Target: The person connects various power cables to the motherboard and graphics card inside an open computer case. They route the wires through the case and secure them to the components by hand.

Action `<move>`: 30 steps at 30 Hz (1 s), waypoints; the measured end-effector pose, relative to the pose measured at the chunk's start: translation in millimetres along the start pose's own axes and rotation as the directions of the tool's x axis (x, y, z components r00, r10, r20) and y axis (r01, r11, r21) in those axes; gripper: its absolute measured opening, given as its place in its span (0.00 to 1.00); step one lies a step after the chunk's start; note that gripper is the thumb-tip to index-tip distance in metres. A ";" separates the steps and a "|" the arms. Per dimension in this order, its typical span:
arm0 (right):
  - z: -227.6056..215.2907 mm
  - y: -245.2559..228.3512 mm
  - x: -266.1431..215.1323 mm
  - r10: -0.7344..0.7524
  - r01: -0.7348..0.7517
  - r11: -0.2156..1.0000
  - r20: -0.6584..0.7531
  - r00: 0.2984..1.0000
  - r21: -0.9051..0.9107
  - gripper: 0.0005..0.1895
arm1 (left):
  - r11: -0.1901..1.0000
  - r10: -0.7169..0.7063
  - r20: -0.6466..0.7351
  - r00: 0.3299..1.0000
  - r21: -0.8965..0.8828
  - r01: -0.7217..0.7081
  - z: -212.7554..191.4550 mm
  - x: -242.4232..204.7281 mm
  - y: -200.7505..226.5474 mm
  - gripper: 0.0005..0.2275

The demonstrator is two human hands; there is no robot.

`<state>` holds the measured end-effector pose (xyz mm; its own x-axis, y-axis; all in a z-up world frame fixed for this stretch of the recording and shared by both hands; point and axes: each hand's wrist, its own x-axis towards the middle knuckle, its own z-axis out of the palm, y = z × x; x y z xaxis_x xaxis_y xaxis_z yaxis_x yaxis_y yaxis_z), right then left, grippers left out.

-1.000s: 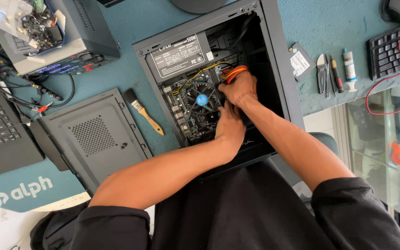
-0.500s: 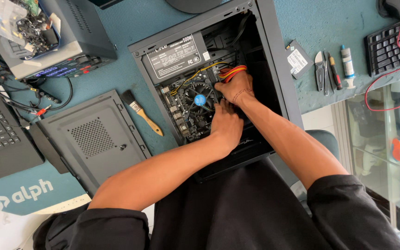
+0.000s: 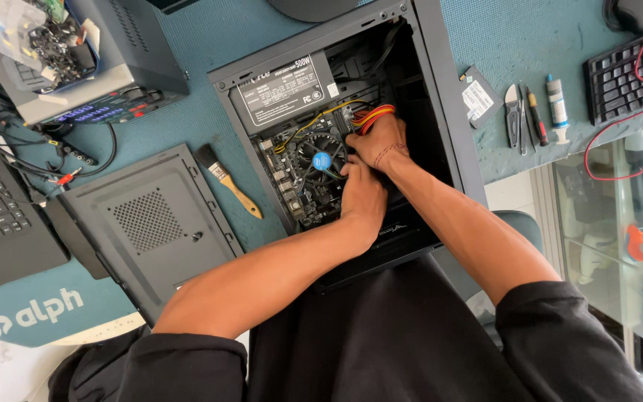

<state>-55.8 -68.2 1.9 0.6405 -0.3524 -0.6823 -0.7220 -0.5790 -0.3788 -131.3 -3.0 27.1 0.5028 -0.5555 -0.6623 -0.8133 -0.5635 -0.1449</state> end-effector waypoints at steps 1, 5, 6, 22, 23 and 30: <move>-1.2 0.2 2.5 -0.001 0.001 1.000 0.000 1.000 0.000 0.20 | 1.000 -0.001 0.000 1.000 0.000 0.001 -1.4 -0.1 -2.5 0.14; 4.0 9.3 8.6 -0.004 0.004 1.000 0.008 1.000 -0.007 0.21 | 0.998 0.042 0.064 0.997 -0.038 -0.040 -1.9 -2.3 -5.7 0.14; 5.5 11.6 11.5 0.002 -0.002 1.000 0.005 1.000 -0.007 0.19 | 0.999 0.047 0.067 0.997 -0.022 -0.046 -2.4 -1.0 -7.1 0.13; -1.7 0.7 -3.1 0.052 -0.053 0.998 0.022 0.998 0.026 0.26 | 0.908 -0.243 -0.629 0.739 -0.415 -0.054 23.5 15.4 -51.0 0.07; -3.7 -0.6 -5.9 0.119 -0.122 0.984 0.028 0.992 0.126 0.23 | 0.932 -0.243 -0.758 0.605 -0.355 -0.069 14.8 27.4 -64.5 0.06; -9.8 -2.0 -11.1 0.167 -0.168 0.962 0.024 0.986 0.215 0.21 | 0.717 -0.256 -0.344 0.903 -0.694 -0.061 52.6 163.0 -58.8 0.20</move>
<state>-58.9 -70.3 16.3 0.5044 -0.4265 -0.7508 -0.8587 -0.3393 -0.3841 -16.9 -28.2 -111.0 0.7631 -0.5680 -0.3083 -0.4111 -0.7947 0.4467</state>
